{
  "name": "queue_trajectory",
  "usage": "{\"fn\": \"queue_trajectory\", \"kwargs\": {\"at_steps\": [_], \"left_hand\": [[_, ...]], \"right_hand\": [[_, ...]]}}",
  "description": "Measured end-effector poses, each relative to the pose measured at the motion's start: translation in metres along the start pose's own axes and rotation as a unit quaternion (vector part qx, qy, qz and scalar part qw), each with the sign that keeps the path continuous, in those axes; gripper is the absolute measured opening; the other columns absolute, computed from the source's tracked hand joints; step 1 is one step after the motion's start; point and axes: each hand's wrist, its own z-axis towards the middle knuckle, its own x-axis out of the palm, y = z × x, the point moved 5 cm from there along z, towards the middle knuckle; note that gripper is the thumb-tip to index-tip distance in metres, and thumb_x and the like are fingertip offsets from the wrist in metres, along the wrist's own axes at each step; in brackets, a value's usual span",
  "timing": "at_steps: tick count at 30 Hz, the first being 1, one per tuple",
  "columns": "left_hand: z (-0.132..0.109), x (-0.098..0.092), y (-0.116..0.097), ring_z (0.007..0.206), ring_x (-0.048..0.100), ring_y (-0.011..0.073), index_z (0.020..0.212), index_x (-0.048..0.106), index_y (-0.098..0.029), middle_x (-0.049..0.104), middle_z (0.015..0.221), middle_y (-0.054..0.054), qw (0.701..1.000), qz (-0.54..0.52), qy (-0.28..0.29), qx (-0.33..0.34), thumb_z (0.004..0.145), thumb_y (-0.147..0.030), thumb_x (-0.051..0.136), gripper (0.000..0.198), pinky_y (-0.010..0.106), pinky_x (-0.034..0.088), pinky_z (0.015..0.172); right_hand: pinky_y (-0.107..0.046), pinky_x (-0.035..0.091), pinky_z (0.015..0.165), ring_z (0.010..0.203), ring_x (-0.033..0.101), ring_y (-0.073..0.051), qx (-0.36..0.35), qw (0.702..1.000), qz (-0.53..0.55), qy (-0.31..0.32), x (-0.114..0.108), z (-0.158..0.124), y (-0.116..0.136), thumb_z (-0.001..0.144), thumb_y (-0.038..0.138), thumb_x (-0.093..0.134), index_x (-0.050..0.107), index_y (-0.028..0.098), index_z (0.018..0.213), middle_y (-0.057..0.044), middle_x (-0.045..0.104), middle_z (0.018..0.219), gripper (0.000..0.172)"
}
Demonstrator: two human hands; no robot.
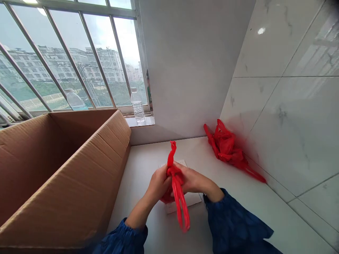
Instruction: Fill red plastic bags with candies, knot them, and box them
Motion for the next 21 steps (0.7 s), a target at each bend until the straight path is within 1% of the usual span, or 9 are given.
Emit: {"fn": "queue_trajectory", "kwargs": {"at_steps": [2,4,5,6,8,10,11,15,21], "left_hand": [[0.002,0.001,0.01,0.073,0.058,0.019,0.08,0.053,-0.02,0.064,0.08,0.003,0.999,0.044,-0.01,-0.006,0.08,-0.013,0.044,0.012,0.028,0.044,0.066],[0.005,0.004,0.019,0.085,0.059,0.0216,0.083,0.056,-0.02,0.064,0.09,0.005,0.996,0.089,-0.013,-0.005,0.081,-0.012,0.045,0.014,0.031,0.045,0.074],[0.005,0.007,0.023,0.091,0.058,0.0231,0.085,0.057,-0.02,0.063,0.095,0.007,0.994,0.112,-0.013,-0.005,0.082,-0.012,0.046,0.015,0.033,0.044,0.079],[0.006,0.009,0.026,0.096,0.057,0.0245,0.087,0.059,-0.02,0.063,0.099,0.008,0.991,0.134,-0.011,-0.007,0.083,-0.012,0.047,0.015,0.035,0.044,0.082],[0.005,0.015,0.034,0.101,0.055,0.0267,0.091,0.061,-0.02,0.063,0.104,0.009,0.985,0.173,-0.005,-0.019,0.085,-0.012,0.048,0.016,0.038,0.042,0.085],[0.003,0.021,0.04,0.101,0.054,0.0278,0.096,0.061,-0.019,0.063,0.106,0.01,0.979,0.202,0.0,-0.032,0.086,-0.013,0.048,0.017,0.039,0.042,0.083],[0.002,0.024,0.043,0.101,0.054,0.0281,0.097,0.061,-0.018,0.063,0.106,0.01,0.976,0.213,0.001,-0.036,0.087,-0.013,0.048,0.017,0.039,0.042,0.083],[0.0,0.031,0.05,0.103,0.052,0.0283,0.098,0.06,-0.017,0.062,0.107,0.011,0.972,0.233,0.001,-0.038,0.087,-0.012,0.048,0.018,0.039,0.041,0.085],[0.001,0.035,0.059,0.105,0.052,0.0293,0.099,0.061,-0.016,0.062,0.108,0.012,0.98,0.192,-0.016,-0.055,0.085,-0.01,0.049,0.019,0.042,0.04,0.089]], "right_hand": [[-0.037,0.046,0.091,0.113,0.06,-0.03,0.01,0.997,-0.076,-0.01,0.014,0.011,-0.011,0.073,0.034,0.081,0.047,0.03,0.143,-0.008,0.063,0.128,0.078],[-0.036,0.044,0.089,0.108,0.061,-0.029,0.018,0.993,-0.118,-0.02,0.025,0.02,-0.021,0.084,0.03,0.07,0.059,0.027,0.129,-0.008,0.067,0.118,0.047],[-0.037,0.043,0.089,0.108,0.06,-0.029,0.024,0.991,-0.127,-0.019,0.03,0.023,-0.026,0.086,0.029,0.067,0.063,0.025,0.123,-0.009,0.067,0.115,0.037],[-0.038,0.042,0.089,0.107,0.059,-0.029,0.03,0.99,-0.139,-0.015,0.034,0.026,-0.032,0.086,0.029,0.067,0.065,0.025,0.12,-0.009,0.067,0.113,0.034],[-0.039,0.04,0.089,0.11,0.056,-0.031,0.044,0.986,-0.159,-0.006,0.042,0.028,-0.044,0.083,0.032,0.07,0.061,0.025,0.127,-0.011,0.065,0.117,0.045],[-0.041,0.039,0.091,0.116,0.052,-0.032,0.054,0.984,-0.17,0.002,0.047,0.028,-0.053,0.082,0.033,0.072,0.049,0.026,0.141,-0.013,0.061,0.126,0.064],[-0.041,0.039,0.092,0.118,0.05,-0.032,0.056,0.983,-0.173,0.005,0.049,0.028,-0.056,0.083,0.033,0.071,0.043,0.026,0.146,-0.013,0.059,0.129,0.069],[-0.041,0.036,0.097,0.122,0.047,-0.03,0.058,0.983,-0.172,0.013,0.053,0.028,-0.061,0.087,0.031,0.067,0.04,0.026,0.148,-0.014,0.054,0.134,0.067],[-0.045,0.036,0.099,0.123,0.045,-0.033,0.065,0.988,-0.136,0.015,0.056,0.03,-0.067,0.082,0.022,0.07,0.04,0.027,0.149,-0.013,0.054,0.135,0.074]]}}
